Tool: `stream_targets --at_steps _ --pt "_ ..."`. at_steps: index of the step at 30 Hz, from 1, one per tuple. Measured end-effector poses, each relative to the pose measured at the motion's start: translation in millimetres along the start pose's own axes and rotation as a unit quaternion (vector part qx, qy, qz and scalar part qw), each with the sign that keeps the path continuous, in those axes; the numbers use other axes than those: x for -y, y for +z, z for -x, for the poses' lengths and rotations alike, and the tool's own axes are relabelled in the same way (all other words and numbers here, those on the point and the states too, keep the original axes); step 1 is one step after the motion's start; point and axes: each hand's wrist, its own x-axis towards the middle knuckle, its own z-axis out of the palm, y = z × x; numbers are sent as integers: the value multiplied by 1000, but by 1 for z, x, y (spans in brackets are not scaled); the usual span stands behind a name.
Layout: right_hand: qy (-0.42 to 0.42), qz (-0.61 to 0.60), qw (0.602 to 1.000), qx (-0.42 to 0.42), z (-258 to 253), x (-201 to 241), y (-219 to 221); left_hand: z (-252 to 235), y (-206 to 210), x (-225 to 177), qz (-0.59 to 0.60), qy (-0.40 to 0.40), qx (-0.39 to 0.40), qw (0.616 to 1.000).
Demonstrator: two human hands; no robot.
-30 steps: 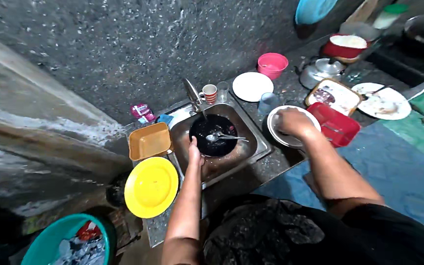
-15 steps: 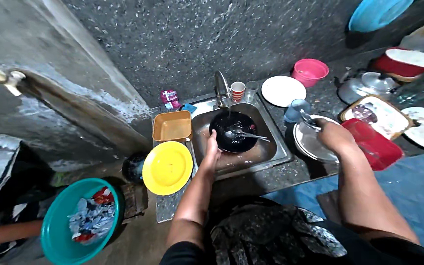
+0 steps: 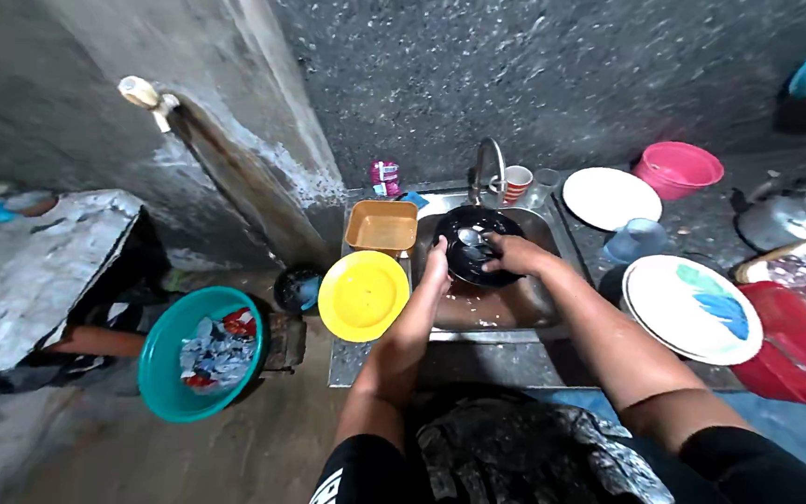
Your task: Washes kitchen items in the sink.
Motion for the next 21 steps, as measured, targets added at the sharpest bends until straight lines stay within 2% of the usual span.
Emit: stream_targets --at_steps 4,9,15,21 --pt "2 60 998 5 -9 38 -2 -4 -23 -21 6 28 -22 999" --pt "-80 -58 993 -70 -40 67 -15 -8 -66 -58 35 63 -82 994" --pt "-30 -35 993 -112 -64 111 -37 -1 -133 -99 15 105 -164 981" --pt "-18 -36 996 -74 -99 140 0 -3 -178 -130 -70 205 -203 955"
